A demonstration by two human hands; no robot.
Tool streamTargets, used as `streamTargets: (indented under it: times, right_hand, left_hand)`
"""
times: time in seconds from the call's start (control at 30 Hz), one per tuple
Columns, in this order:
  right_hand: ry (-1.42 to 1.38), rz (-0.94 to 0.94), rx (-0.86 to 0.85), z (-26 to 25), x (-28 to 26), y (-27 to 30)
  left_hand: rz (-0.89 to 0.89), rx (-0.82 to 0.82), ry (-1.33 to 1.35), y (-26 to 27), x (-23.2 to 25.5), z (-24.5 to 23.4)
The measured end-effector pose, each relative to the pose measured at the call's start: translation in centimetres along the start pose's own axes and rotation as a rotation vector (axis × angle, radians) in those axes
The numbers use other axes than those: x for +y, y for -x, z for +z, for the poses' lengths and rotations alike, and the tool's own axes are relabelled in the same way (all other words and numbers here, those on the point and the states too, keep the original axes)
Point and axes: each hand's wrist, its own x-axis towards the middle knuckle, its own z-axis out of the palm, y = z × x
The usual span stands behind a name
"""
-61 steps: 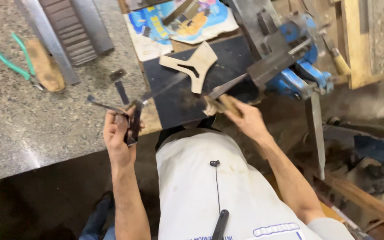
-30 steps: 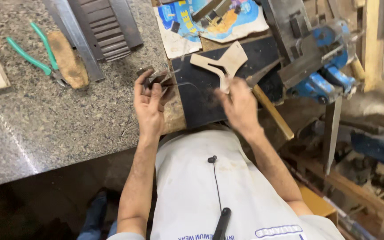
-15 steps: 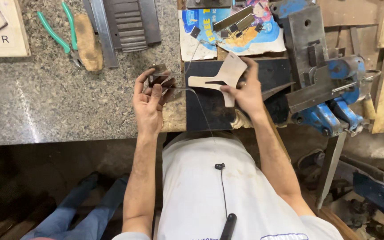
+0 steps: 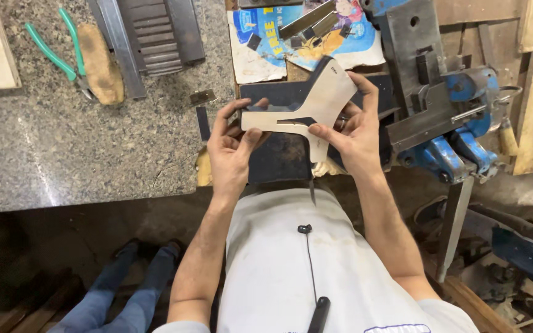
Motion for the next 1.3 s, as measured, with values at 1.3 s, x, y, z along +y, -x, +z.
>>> streamTargets:
  times: [1.3]
  right_hand:
    - [1.290,-0.205,-0.119,0.1,-3.8,-0.6]
  left_hand:
    - [0.093,0.223,-0.115,-1.8,-0.3,0.8]
